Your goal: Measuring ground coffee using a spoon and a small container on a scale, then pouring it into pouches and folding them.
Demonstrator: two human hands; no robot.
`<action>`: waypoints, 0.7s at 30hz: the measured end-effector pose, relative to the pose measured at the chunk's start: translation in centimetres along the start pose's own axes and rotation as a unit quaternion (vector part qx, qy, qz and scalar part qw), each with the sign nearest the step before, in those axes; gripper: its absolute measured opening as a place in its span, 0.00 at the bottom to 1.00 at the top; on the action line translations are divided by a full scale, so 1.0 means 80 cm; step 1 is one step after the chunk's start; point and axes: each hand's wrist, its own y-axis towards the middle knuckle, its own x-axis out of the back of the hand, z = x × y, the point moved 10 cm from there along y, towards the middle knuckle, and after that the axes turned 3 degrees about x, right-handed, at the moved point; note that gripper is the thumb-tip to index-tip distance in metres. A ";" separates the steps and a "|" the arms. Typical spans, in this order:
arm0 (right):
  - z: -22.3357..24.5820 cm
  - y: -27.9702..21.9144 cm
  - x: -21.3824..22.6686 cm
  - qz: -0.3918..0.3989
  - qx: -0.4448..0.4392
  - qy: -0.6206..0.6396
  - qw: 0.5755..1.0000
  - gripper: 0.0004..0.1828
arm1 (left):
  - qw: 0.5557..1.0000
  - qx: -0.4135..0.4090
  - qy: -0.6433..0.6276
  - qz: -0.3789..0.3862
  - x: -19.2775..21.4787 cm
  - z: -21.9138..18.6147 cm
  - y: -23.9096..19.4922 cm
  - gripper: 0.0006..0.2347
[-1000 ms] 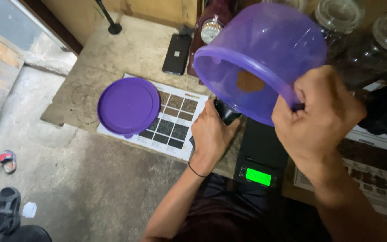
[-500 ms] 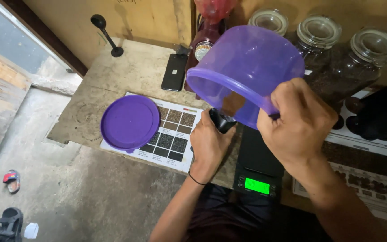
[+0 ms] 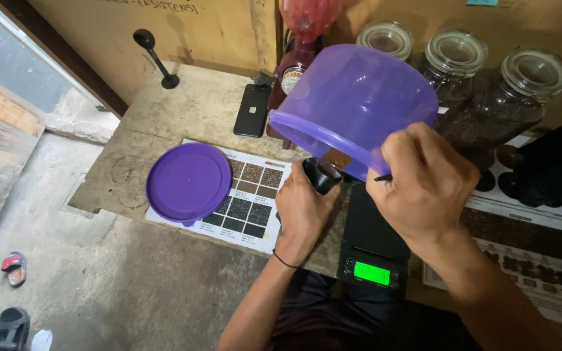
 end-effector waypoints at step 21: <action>0.022 0.009 0.000 0.002 0.041 0.003 0.999 0.14 | 0.999 -0.011 -0.031 -0.006 0.004 -0.001 0.007 0.24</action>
